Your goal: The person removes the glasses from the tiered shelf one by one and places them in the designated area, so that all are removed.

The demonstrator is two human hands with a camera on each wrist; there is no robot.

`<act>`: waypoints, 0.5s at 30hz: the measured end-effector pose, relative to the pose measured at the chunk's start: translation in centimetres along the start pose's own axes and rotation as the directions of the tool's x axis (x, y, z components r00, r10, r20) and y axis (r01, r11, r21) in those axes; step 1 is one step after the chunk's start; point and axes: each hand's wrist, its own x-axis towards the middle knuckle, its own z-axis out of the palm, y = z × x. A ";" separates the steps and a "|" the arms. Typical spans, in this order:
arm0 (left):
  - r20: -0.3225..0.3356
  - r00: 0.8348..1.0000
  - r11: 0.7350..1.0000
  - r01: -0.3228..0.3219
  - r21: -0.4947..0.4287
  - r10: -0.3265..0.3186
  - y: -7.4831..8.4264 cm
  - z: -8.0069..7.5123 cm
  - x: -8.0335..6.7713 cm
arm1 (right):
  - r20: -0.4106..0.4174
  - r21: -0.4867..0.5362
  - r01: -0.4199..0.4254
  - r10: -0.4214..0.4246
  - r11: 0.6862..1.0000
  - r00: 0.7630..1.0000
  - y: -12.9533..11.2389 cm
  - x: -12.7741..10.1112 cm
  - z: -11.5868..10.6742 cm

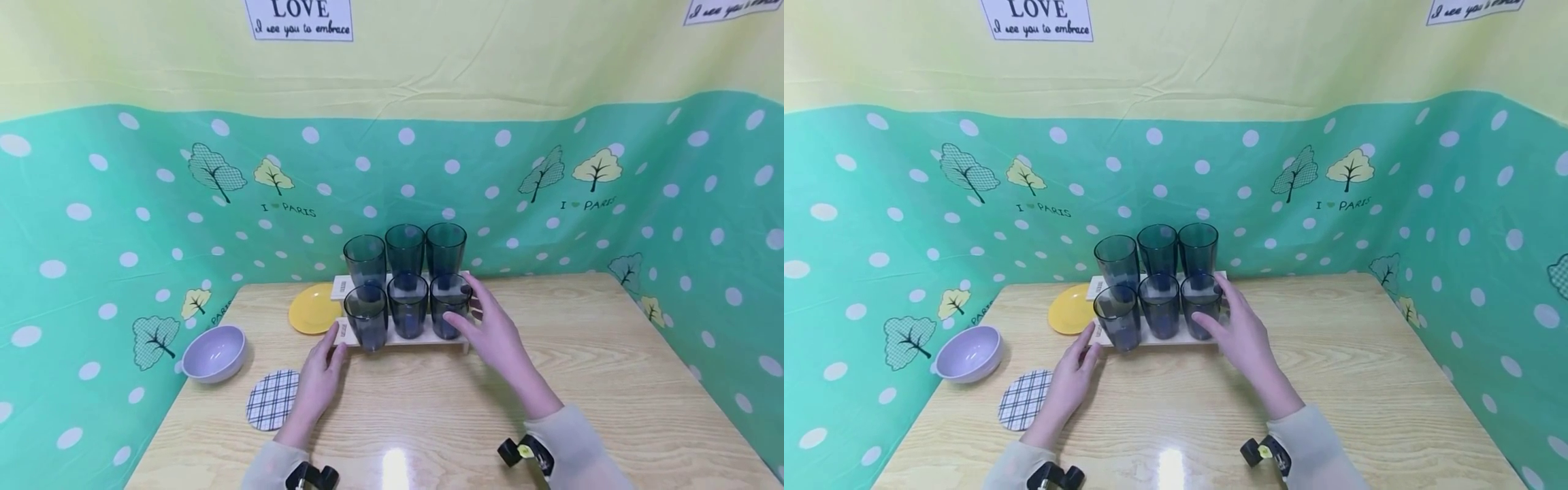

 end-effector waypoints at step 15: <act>-0.005 0.999 0.999 0.047 -0.007 -0.047 0.7 0.2 0.1 | 0.007 0.037 -0.044 0.044 0.998 0.999 0.0 0.4 0.0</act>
